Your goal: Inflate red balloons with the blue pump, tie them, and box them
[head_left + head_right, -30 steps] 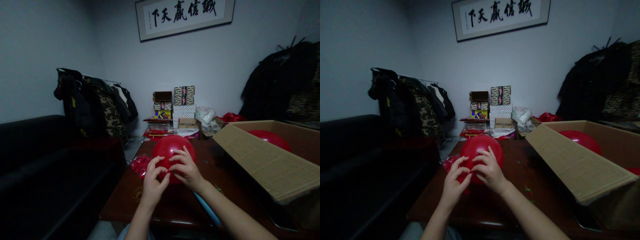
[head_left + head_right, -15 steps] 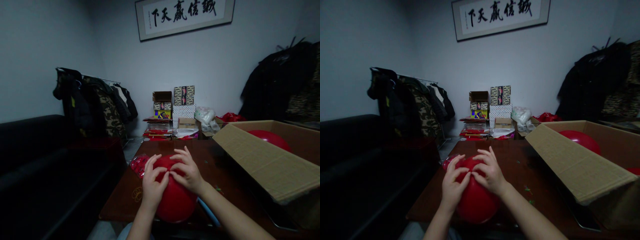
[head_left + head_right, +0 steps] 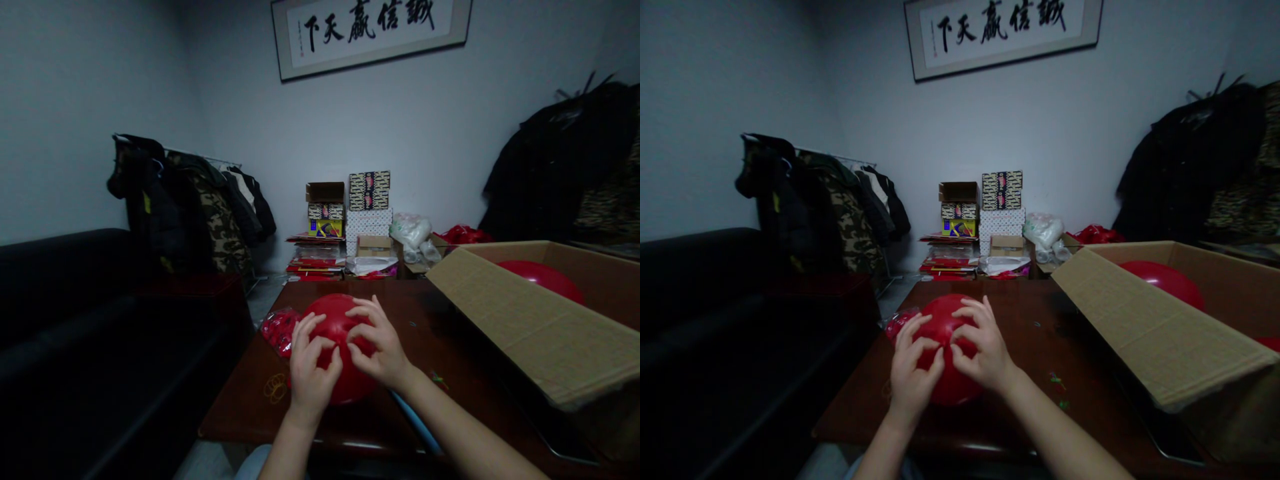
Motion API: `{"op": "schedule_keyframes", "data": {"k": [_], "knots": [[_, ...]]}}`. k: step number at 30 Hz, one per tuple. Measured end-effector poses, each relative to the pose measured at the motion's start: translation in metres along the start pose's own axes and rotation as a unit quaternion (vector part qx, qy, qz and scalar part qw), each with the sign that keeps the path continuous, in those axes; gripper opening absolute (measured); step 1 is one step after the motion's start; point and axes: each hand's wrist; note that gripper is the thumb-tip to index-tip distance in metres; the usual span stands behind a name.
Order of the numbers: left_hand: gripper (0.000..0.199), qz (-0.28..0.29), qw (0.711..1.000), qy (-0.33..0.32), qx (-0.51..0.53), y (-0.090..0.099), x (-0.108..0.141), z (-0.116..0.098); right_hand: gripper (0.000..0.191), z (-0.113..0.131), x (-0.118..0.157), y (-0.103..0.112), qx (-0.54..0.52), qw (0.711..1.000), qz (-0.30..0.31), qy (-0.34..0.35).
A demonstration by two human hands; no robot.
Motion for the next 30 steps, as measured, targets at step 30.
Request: {"op": "schedule_keyframes", "data": {"k": [30], "knots": [[0.016,0.027,0.998,-0.017,0.062,-0.007,0.012,0.001,0.019,-0.008,0.006,0.006,-0.093,0.994,0.055,-0.037]]}}
Point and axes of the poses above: each hand's wrist, its own x-axis away from the middle knuckle, its own y-axis out of the back of the hand, z = x × y, and after that the axes turned 8 degrees about -x, right-handed
